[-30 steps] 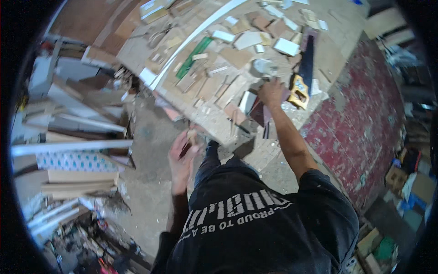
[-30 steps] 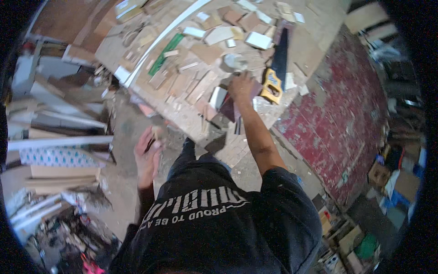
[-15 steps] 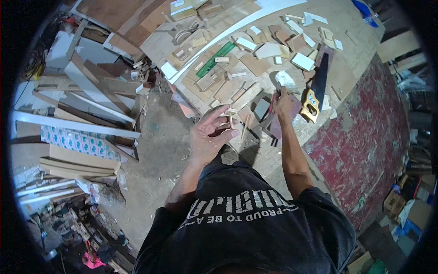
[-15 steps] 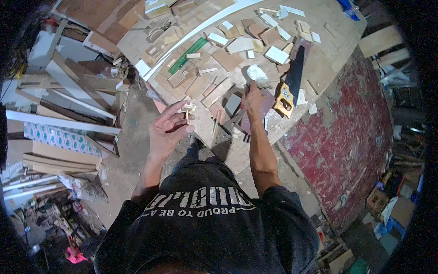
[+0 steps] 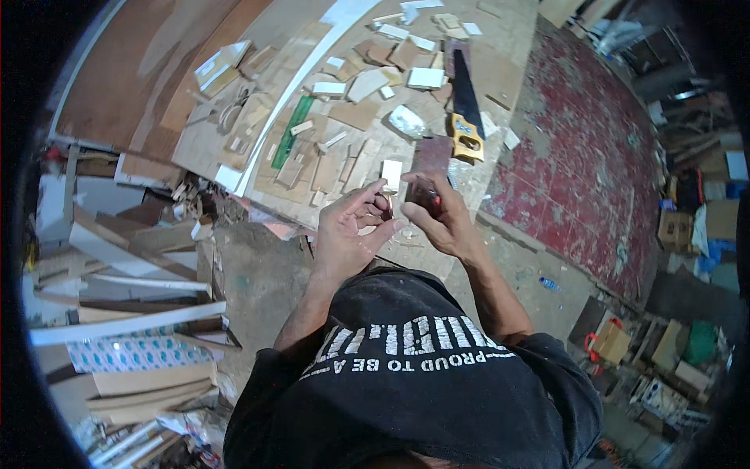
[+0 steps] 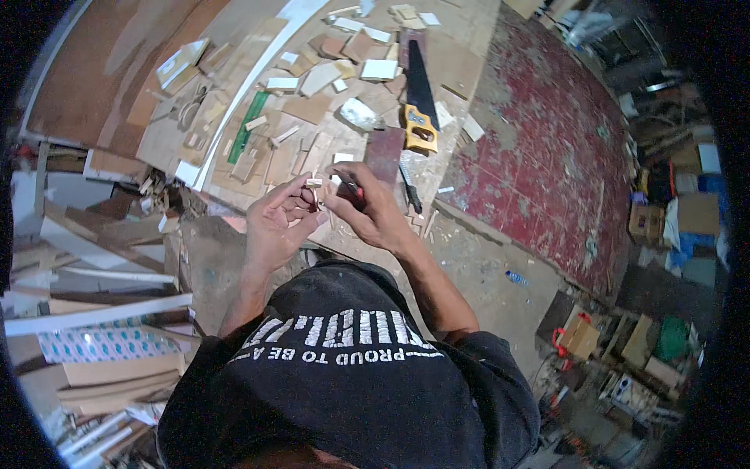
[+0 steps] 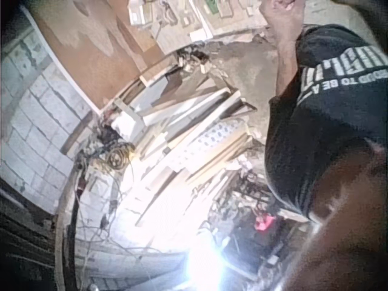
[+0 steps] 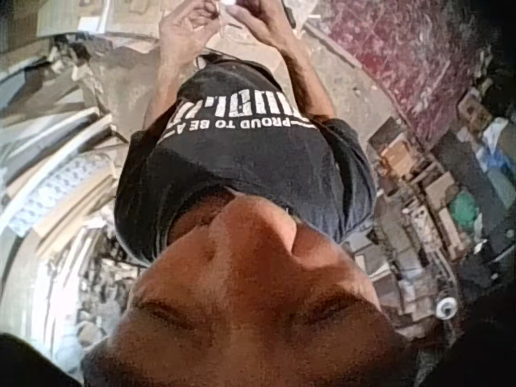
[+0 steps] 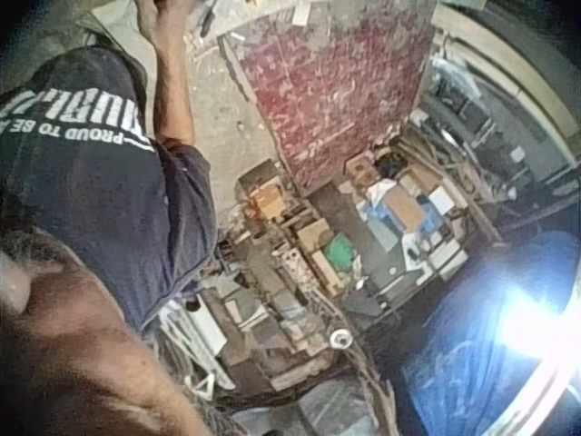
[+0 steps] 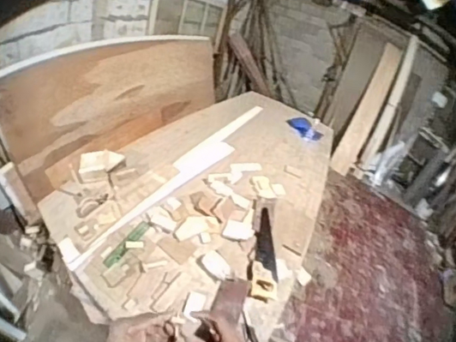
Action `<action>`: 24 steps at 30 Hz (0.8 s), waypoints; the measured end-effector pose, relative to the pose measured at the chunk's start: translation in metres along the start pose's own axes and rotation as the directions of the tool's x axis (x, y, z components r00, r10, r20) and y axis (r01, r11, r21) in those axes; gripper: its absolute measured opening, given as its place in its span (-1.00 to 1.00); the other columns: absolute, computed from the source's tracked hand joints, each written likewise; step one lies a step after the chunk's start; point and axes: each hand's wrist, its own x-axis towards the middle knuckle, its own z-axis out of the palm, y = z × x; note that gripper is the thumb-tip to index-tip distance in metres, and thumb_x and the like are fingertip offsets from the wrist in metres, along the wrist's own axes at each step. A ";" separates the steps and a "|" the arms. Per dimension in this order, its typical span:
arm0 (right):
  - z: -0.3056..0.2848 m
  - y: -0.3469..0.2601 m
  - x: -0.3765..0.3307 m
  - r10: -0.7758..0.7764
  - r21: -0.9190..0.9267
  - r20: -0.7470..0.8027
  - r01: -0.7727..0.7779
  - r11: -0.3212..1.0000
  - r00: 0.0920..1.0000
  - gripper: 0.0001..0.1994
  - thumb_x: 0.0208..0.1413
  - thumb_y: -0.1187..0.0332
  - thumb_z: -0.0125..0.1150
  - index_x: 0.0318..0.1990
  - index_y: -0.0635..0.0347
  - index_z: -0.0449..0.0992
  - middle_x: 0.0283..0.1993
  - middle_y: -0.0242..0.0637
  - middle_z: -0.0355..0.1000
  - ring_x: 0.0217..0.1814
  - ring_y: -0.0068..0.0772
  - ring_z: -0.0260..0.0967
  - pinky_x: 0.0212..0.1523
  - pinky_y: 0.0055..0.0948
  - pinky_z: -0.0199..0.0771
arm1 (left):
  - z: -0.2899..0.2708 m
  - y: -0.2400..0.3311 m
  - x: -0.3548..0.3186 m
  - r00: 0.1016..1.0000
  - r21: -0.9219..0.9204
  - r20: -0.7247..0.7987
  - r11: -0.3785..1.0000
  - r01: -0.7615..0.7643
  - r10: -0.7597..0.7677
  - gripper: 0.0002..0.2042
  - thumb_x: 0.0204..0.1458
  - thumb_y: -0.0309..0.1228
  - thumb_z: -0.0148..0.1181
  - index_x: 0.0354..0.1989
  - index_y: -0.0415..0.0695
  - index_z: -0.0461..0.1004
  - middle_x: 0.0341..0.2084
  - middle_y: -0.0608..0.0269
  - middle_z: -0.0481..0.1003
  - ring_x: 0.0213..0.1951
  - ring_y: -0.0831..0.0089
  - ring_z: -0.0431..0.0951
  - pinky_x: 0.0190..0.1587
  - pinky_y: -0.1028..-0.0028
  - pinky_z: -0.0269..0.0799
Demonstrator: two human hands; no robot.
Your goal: The recorder is assembling and gluing small pieces of wood in a workshop environment.
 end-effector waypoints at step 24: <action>0.024 -0.008 -0.031 0.247 0.482 -0.186 -0.130 0.866 0.951 -0.40 0.34 -0.16 -0.33 -0.20 0.25 0.43 -0.50 -0.44 0.30 -0.48 -0.61 0.18 -0.48 -0.55 0.16 | 0.008 0.007 0.011 0.982 -0.154 0.139 0.982 -0.108 0.130 -0.40 -0.08 -0.61 0.39 0.17 -0.41 0.29 -0.04 0.11 0.40 -0.17 0.49 0.53 -0.19 0.57 0.51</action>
